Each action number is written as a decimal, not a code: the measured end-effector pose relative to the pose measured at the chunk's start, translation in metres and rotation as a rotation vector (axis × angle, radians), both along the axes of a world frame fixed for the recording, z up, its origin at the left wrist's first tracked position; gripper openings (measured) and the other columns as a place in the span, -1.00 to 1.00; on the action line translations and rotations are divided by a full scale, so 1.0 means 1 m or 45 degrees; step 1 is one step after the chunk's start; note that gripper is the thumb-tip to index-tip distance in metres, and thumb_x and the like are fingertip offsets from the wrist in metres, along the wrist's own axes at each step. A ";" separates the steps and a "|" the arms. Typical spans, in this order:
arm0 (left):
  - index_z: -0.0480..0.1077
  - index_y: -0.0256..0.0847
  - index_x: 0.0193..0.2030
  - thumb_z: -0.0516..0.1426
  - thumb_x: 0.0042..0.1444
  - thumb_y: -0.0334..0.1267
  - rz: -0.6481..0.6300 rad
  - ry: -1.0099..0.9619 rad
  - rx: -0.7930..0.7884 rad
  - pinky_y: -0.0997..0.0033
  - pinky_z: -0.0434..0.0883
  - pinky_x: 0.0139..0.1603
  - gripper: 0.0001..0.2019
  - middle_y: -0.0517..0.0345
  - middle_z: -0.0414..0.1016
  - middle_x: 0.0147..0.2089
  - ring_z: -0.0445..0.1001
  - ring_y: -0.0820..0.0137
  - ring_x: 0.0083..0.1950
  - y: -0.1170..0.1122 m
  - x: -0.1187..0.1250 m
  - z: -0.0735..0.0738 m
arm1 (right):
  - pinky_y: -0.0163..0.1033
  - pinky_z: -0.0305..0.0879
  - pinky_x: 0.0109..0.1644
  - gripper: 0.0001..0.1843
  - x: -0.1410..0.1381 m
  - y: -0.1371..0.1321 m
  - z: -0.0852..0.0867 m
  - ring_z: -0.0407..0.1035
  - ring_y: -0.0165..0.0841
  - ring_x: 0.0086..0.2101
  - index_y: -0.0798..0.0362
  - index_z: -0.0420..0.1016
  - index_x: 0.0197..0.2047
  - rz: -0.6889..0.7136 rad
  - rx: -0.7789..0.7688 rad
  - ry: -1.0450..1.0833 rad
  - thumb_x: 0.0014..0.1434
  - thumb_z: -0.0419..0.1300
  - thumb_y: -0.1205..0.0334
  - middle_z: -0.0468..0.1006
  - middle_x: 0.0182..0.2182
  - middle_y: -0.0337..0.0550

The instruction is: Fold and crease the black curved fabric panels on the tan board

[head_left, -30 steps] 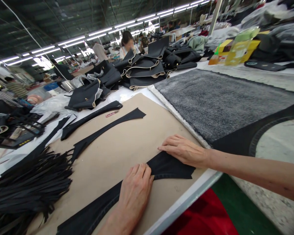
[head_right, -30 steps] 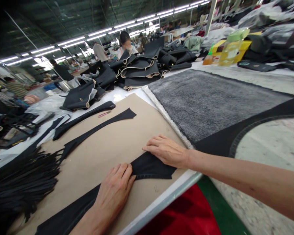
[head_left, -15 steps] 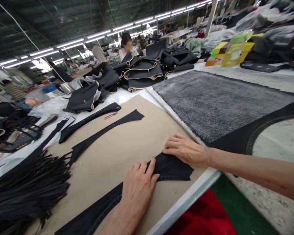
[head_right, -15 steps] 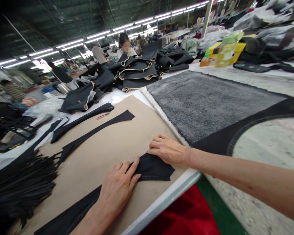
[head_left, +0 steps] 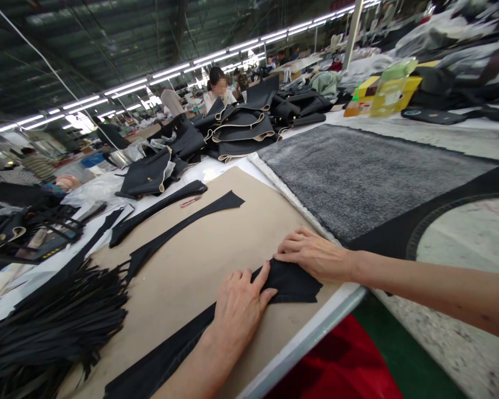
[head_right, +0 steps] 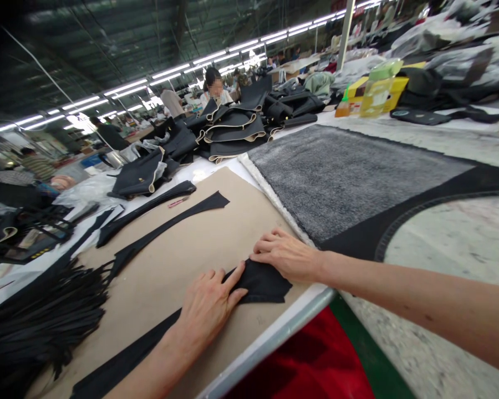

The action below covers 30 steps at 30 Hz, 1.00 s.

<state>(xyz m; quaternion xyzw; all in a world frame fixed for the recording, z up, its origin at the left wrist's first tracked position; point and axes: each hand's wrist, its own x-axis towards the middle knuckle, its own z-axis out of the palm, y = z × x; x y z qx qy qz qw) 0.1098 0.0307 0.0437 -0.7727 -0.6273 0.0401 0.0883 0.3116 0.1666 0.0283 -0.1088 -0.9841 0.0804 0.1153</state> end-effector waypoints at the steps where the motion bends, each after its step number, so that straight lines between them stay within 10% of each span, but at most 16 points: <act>1: 0.19 0.04 0.28 0.08 0.26 0.00 -0.002 0.013 0.005 0.28 0.34 -0.23 -0.53 0.10 0.48 -0.23 0.44 0.24 -0.24 -0.001 0.001 0.000 | -0.08 0.06 0.04 -0.60 0.000 -0.002 0.001 0.25 -0.22 -0.07 0.05 0.39 0.10 -0.043 -0.014 0.024 0.24 0.07 0.51 0.45 -0.08 -0.09; 30: 0.27 -0.18 0.20 0.10 0.26 -0.21 0.134 -0.079 0.190 0.15 0.40 -0.05 -0.62 0.04 0.46 -0.03 0.42 0.20 -0.05 -0.033 0.000 -0.024 | -0.06 0.11 0.05 -0.42 0.000 -0.031 -0.007 0.25 -0.19 -0.06 0.09 0.31 0.16 -0.170 0.205 -0.066 0.08 0.04 0.62 0.41 -0.04 -0.06</act>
